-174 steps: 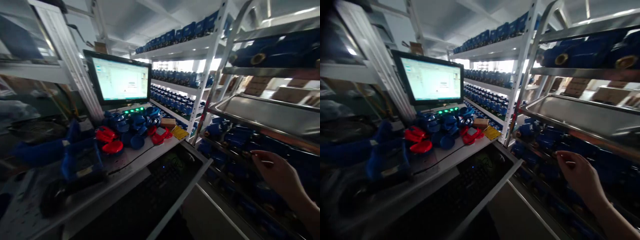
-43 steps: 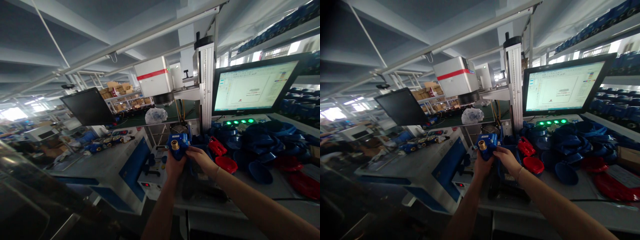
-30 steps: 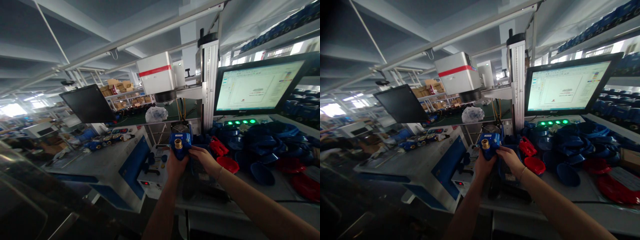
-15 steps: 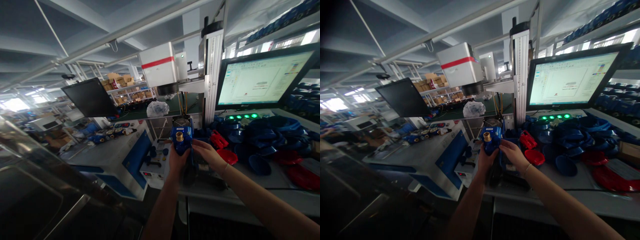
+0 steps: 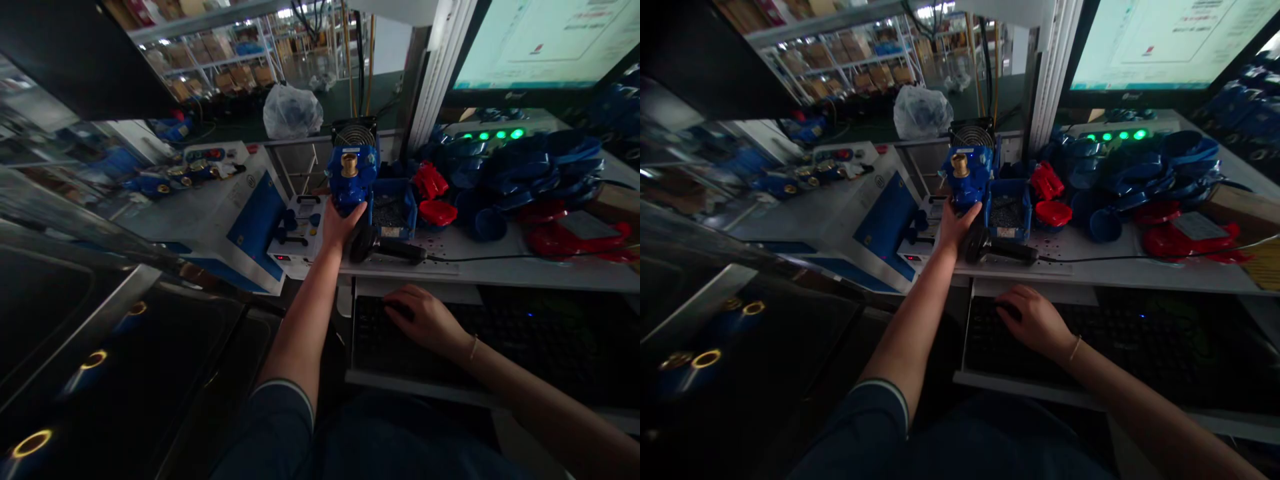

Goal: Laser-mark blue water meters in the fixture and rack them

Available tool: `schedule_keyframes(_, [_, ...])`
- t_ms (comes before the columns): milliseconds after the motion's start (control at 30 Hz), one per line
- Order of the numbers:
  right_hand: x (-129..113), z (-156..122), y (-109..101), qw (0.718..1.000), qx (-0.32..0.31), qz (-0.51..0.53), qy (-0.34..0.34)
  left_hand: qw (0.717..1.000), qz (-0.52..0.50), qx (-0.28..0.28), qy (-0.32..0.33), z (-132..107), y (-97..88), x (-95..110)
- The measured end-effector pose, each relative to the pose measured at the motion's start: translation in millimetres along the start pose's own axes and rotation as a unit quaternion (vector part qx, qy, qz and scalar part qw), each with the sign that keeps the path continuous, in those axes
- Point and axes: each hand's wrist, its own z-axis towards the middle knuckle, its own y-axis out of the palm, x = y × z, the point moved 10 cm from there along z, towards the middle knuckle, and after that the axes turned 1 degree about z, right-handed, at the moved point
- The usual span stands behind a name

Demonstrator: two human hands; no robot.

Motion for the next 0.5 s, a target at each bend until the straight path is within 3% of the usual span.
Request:
schedule_keyframes(167, [-2,5,16,0.997,-0.033,-0.070,-0.003,1.000,0.008,0.005,-0.014,-1,-2.4,-1])
schedule_keyframes(267, [-9,6,13,0.996,-0.028,-0.089,0.004,1.000,-0.010,0.005,-0.020,-3,-4.6,4])
schedule_keyframes(400, [-22,7,-3,0.999,0.018,-0.045,0.001,1.000,-0.016,0.006,-0.026,-8,-9.0,14])
schedule_keyframes(500, [-33,15,-30,0.996,0.083,-0.002,-0.017,0.999,-0.025,0.018,-0.030,-11,-12.4,17])
